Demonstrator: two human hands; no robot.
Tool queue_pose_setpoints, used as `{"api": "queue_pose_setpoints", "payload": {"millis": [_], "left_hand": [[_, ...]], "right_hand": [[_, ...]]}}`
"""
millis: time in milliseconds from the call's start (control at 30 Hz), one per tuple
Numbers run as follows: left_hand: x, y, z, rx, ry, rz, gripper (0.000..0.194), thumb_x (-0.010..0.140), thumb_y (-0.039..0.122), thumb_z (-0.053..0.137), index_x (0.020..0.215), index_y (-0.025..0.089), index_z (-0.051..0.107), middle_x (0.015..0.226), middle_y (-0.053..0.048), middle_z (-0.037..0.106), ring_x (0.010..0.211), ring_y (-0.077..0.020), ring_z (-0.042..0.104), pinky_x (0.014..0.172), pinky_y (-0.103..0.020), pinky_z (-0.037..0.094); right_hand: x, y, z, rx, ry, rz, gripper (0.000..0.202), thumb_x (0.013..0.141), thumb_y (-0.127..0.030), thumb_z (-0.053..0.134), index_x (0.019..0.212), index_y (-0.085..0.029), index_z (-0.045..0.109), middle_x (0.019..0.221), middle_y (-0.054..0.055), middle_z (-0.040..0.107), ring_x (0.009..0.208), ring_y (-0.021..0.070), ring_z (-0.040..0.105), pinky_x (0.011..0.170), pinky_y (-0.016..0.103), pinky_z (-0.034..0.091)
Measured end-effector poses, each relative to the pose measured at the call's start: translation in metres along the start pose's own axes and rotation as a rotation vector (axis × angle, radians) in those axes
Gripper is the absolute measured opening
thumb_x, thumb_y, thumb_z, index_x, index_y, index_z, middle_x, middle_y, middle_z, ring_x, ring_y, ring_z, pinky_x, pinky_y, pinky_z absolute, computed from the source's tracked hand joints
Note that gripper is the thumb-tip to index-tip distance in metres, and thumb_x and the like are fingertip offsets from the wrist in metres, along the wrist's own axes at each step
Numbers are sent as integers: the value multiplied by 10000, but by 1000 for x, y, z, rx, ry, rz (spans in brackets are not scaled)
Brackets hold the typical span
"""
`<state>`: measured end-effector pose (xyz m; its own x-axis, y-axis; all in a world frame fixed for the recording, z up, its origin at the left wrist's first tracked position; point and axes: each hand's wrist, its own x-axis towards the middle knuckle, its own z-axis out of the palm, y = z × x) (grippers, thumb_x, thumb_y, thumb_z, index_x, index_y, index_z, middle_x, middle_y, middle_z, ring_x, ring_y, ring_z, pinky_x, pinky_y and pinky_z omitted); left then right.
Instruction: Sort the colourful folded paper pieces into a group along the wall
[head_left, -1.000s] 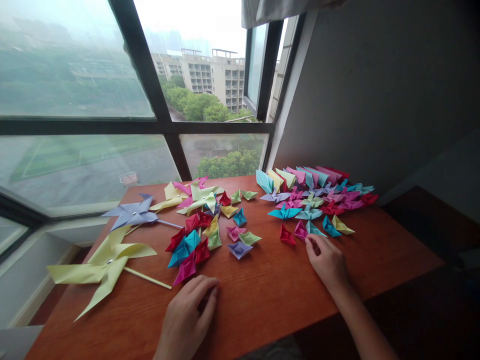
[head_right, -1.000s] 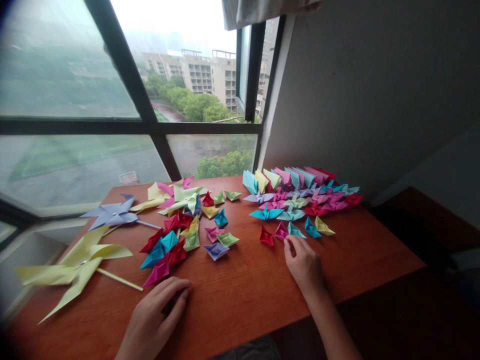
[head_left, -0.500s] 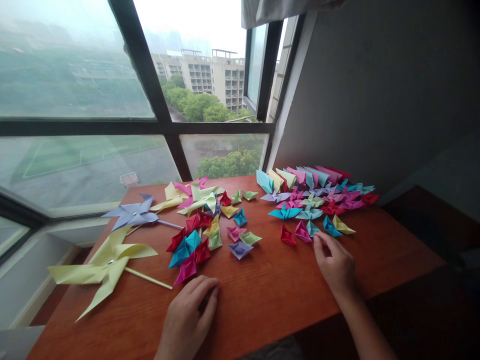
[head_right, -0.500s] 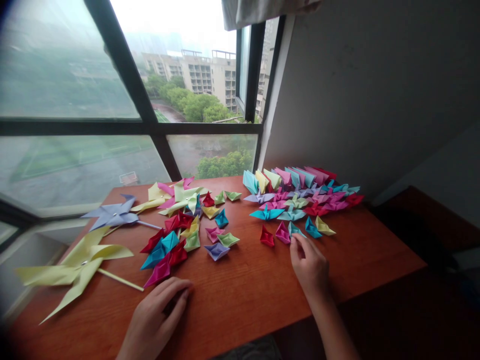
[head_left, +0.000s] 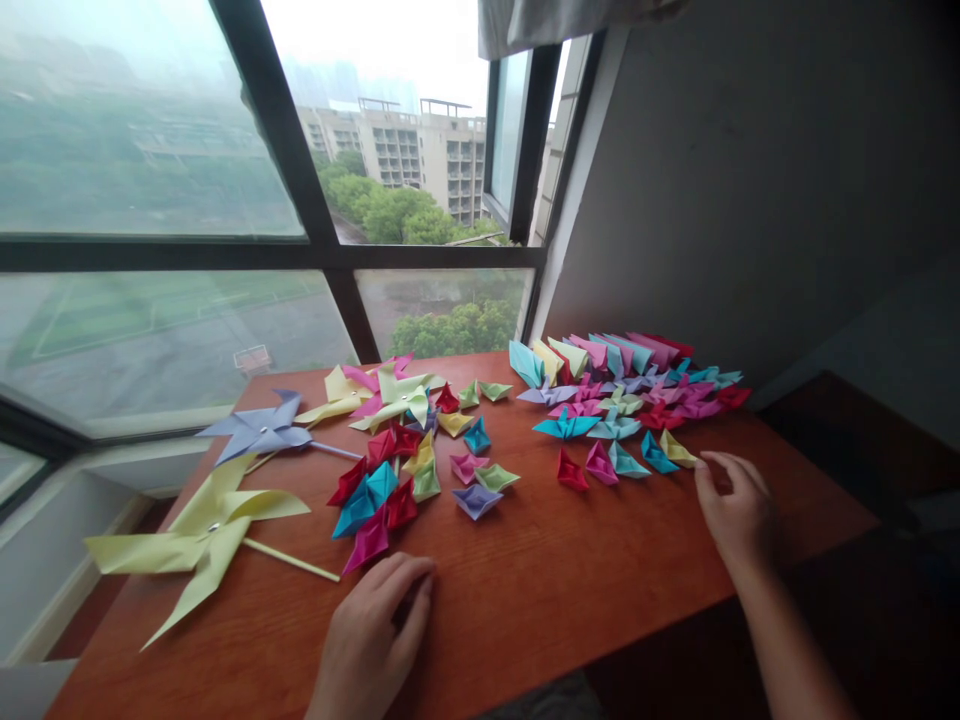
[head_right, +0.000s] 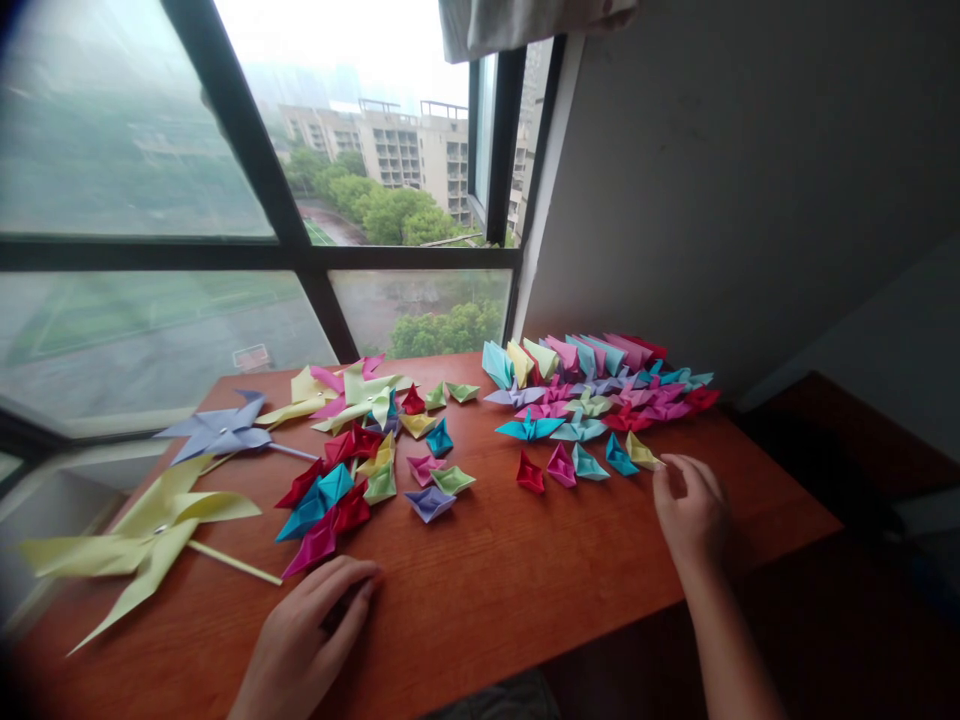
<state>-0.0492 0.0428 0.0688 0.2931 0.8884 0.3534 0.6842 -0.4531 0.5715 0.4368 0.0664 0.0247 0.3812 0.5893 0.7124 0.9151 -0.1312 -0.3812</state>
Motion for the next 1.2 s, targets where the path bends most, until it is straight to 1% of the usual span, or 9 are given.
{"api": "queue_pose_setpoints", "payload": {"millis": [67,167,233,333,433,633,767,933,1200], "left_hand": [[0,0,0,2,-6,-2,150,931,258,566,954,248,714,891,-35,762,803,-203,741,707,-261,591],[0,-1,0,4,-7,-3,153,933,259,564,958,248,714,895,-35,762,804,-205,739,710,-264,591],[0,-1,0,2,-8,-5,153,935,261,561,953,246,712,893,-37,762,801,-205,737,704,-263,589],[0,0,0,-1,-11,-2,158,941,267,556,947,246,713,889,-39,763,799,-203,737,701,-259,589],[0,0,0,3,-4,-1,160,940,274,559,951,247,716,890,-39,764,800,-204,739,704,-259,591],[1,0,0,-4,4,2,158,939,269,561,954,246,717,887,-40,765,794,-202,741,701,-255,592],[1,1,0,4,-4,-5,162,939,269,559,952,245,718,888,-40,765,795,-201,743,704,-257,592],[-1,0,0,4,-16,-5,155,941,266,560,967,246,712,905,-35,762,817,-204,739,713,-266,591],[0,-1,0,5,-17,2,153,942,264,560,965,243,710,895,-41,761,803,-202,737,709,-264,590]], "right_hand": [[-4,-8,-4,-29,18,-63,335,930,-434,547,933,-152,729,901,121,709,815,239,648,754,356,519],[-10,-25,-10,-2,-46,-138,290,944,-404,565,939,-168,733,874,94,713,747,207,642,719,321,510],[-13,-37,-12,21,-79,-182,262,948,-386,573,947,-178,733,887,86,718,776,207,655,736,313,511],[-16,-50,-10,42,-140,-204,268,947,-398,576,1000,-182,727,933,88,724,789,205,668,724,303,517],[-17,-57,-5,36,-179,-188,311,953,-424,555,1048,-174,715,975,101,727,737,194,664,719,307,526],[-24,-65,2,8,-230,-199,325,955,-438,532,1035,-189,724,952,89,746,579,154,619,642,286,516],[-26,-66,4,13,-223,-218,297,961,-400,524,1008,-196,735,977,88,753,660,169,667,652,274,521],[-25,-64,6,4,-200,-247,257,963,-348,534,978,-194,739,978,78,755,801,197,704,719,280,522],[-22,-63,10,-8,-203,-233,280,966,-355,519,935,-188,743,923,87,753,773,197,694,708,282,515]]}}
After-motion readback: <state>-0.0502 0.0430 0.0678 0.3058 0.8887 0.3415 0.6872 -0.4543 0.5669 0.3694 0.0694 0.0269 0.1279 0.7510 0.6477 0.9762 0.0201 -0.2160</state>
